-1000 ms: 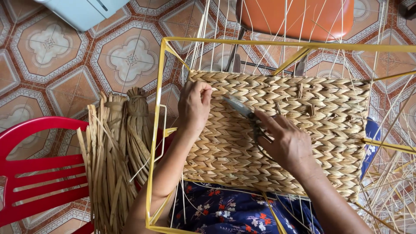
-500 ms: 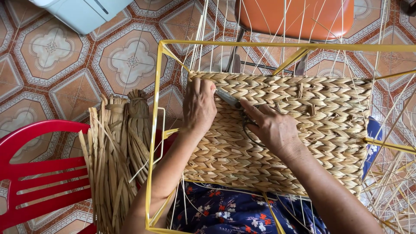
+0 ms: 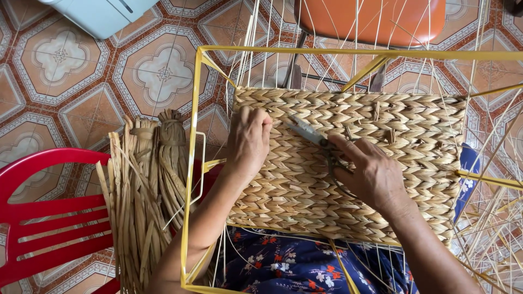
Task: The recorder is weaving a mat or basket base using dried plant strips and a yellow frame, occasionally using scissors to trim pieces.
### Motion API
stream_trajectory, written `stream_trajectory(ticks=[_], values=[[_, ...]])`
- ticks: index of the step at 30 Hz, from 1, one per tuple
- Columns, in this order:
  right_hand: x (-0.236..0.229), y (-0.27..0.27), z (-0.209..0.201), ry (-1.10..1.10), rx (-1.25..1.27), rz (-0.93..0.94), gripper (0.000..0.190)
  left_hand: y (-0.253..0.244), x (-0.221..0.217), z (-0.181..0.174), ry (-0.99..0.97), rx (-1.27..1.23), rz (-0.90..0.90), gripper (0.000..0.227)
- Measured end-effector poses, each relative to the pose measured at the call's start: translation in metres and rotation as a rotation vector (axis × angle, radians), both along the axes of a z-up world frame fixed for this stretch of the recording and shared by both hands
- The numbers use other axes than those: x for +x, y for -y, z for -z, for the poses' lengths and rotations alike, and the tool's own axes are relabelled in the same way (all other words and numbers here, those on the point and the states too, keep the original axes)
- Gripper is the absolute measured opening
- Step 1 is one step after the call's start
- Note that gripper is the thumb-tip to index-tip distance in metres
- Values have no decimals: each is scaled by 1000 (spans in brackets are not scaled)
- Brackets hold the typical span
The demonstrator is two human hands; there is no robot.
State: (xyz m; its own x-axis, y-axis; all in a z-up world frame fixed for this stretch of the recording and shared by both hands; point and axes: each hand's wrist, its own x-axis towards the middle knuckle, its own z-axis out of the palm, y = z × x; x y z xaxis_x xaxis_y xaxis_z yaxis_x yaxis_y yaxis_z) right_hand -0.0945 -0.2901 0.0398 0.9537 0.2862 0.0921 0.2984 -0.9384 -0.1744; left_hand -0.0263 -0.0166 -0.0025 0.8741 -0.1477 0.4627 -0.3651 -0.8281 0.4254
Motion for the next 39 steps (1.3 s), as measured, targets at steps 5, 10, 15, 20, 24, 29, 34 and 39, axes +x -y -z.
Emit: stream_trajectory(ticks=[5,10,15,20,24,29,34,39], values=[[4,-12,-15,-186,-116,14,75,-4,11,20,101,54,25,21],[8,-14,-8,-25,-102,-68,75,-7,9,0,-65,3,53,23],[6,-14,-14,15,-87,-90,76,-1,10,2,40,66,46,20],[8,-11,1,-14,-139,-101,74,8,4,-7,44,38,114,14],[4,-15,4,-76,-91,-126,74,5,11,2,0,-30,99,16],[-8,7,25,-46,249,24,63,-2,5,-21,-211,-572,84,13],[-23,35,9,-13,253,126,65,-31,-55,-42,-641,-573,430,11],[-21,37,19,-55,208,145,67,-117,-101,-42,-760,-689,685,10]])
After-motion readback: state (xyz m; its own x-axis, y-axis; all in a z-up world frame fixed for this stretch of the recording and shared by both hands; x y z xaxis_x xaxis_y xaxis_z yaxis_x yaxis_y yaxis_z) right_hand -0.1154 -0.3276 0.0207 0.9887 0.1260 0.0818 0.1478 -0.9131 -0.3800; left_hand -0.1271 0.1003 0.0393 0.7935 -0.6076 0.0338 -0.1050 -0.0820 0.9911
